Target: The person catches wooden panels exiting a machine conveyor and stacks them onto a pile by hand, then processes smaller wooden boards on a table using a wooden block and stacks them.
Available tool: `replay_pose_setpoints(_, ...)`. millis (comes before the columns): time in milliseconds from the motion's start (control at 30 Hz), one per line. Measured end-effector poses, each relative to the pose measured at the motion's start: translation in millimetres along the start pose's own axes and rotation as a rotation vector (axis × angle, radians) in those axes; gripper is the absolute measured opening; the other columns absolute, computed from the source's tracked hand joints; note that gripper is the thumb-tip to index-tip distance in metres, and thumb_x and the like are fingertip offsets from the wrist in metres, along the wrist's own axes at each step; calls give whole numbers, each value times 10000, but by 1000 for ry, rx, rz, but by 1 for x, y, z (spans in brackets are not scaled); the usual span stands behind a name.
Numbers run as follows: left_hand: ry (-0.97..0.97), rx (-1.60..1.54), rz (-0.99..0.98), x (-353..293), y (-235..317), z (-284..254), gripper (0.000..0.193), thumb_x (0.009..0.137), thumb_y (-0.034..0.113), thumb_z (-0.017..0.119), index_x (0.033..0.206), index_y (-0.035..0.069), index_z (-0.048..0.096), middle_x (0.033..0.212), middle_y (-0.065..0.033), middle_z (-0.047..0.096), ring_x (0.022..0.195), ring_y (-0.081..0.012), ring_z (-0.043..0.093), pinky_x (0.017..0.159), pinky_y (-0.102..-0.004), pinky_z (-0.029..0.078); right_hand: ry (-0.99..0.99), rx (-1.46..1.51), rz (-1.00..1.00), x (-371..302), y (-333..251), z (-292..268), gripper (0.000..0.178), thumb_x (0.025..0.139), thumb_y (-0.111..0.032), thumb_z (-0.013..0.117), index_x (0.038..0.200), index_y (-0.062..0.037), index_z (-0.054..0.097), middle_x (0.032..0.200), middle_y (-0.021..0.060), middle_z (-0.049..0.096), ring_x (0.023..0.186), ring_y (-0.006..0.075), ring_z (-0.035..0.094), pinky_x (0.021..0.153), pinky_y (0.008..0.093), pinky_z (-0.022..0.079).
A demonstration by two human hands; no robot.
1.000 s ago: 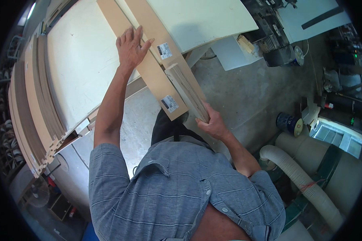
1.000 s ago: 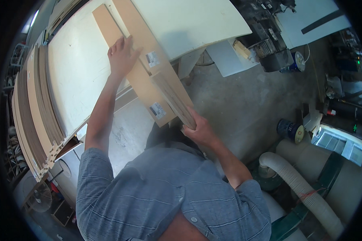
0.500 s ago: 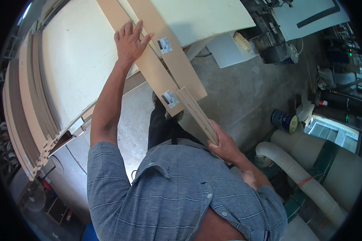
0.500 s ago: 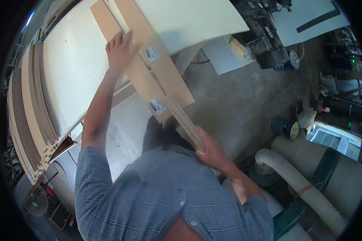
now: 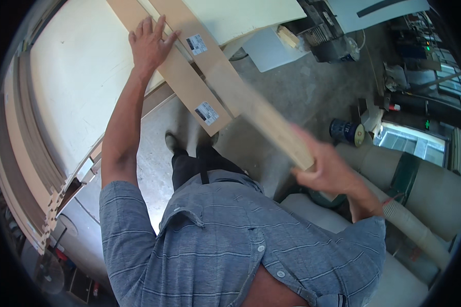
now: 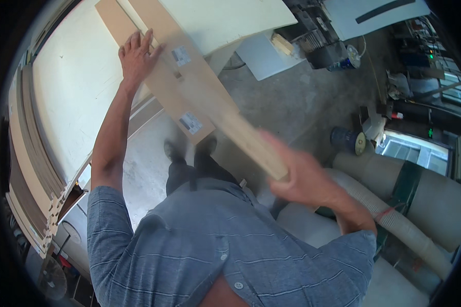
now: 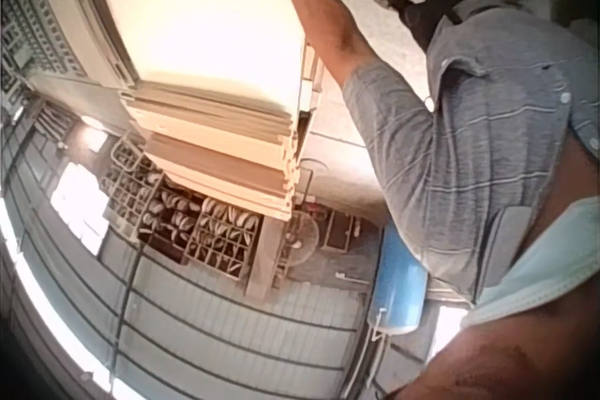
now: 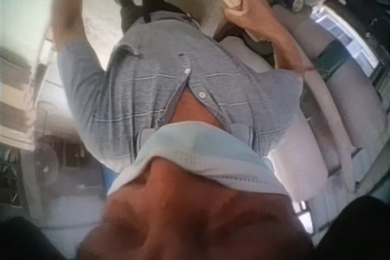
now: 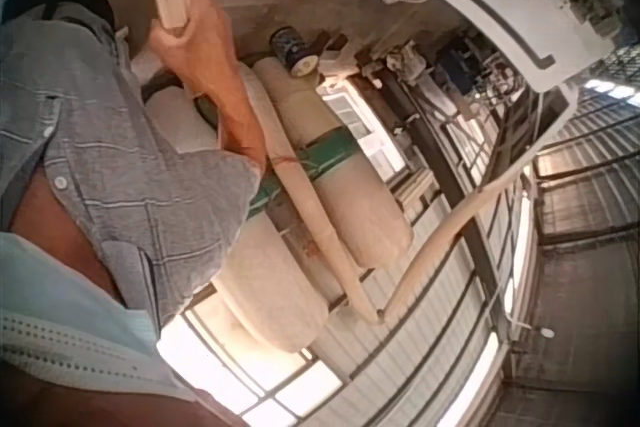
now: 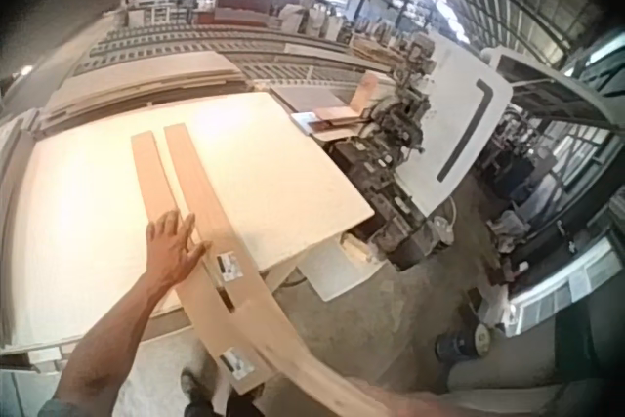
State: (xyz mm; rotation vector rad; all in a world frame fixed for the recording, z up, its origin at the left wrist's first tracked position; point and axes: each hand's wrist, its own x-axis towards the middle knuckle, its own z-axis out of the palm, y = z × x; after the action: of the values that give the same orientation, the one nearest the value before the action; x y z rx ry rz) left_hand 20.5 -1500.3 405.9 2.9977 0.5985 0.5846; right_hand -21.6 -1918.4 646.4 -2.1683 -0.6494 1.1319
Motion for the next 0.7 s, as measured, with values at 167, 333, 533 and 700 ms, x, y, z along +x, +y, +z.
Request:
replay_pose_setpoints(167,118,-72,-2,0,-9,-4,692,850,605,563,1376,162,486,1429,-171,408,1335,-325,361,1072,-570,231,380,106,-48,79,5,-9,645,748,-173,669,1327,22,463,1047,157,635,933,150,593,831,328,493)
replay_pose_setpoints(333,271,-443,-199,-23,-2,18,809,787,451,708,1403,30,396,1420,-241,405,1319,-391,378,1088,-541,261,675,128,-172,229,64,41,420,752,-205,673,1088,35,598,925,105,669,868,168,623,790,322,499)
replay_pose_setpoints(533,143,-586,-384,-160,65,-57,636,792,239,724,1300,-22,443,1205,-228,524,1132,-413,488,992,-488,369,424,486,-158,234,45,75,441,750,-184,674,1136,11,589,978,90,669,901,174,632,809,326,502)
replay_pose_setpoints(700,86,-899,-763,-193,80,-76,529,856,235,667,1265,-29,460,1141,-240,557,1052,-357,559,914,-437,441,313,674,-208,233,34,116,489,748,-141,651,1199,13,542,1052,106,644,944,190,618,844,334,496)
